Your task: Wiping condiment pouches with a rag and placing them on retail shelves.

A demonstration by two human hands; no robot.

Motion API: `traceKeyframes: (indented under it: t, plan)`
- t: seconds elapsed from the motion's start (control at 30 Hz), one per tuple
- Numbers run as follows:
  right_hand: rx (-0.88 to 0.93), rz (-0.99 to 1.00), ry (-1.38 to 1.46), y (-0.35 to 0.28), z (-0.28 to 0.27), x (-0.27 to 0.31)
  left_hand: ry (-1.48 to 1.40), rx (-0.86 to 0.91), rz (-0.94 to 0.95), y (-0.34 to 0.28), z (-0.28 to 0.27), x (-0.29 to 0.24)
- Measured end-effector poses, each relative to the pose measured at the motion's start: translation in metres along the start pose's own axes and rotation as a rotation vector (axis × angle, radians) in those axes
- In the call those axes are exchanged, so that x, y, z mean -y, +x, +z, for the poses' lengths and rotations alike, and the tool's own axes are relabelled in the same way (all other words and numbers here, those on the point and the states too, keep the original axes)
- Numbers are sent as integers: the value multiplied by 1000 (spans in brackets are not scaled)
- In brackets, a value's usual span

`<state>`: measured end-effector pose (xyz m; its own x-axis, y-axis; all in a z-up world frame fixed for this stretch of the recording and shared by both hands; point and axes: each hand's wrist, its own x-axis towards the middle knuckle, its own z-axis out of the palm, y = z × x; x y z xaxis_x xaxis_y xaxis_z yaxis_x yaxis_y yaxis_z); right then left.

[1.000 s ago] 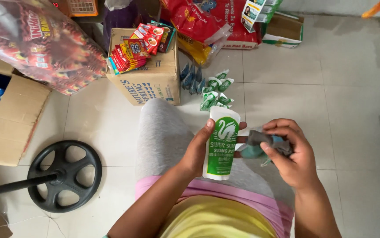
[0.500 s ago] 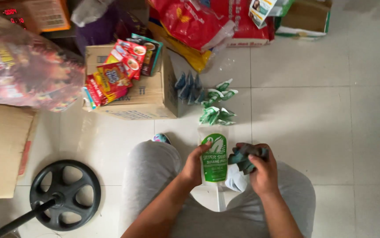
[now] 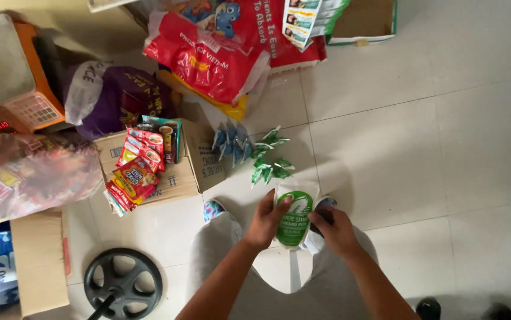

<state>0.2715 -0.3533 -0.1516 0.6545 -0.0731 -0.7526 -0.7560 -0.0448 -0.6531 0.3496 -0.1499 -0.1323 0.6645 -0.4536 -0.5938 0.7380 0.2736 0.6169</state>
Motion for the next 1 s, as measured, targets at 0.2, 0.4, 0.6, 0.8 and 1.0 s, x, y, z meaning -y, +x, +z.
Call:
traceKeyframes:
  t: [0.2,0.4,0.6,0.8,1.0]
  plan:
    - [-181,-118,-100,-123,-122,159,284,107,62,-26,194,-136]
    - [-207,-219,160,-250,-245,273,515,217,175,-95,379,-224]
    - [-187,-357,203,-309,-314,333,709,329,368,-130,472,-280]
    - [-62,-642,286,-286,-357,374,906,361,639,-120,508,-336]
    - [-88,-1014,-210,-253,-399,510,1082,179,687,-80,533,-430]
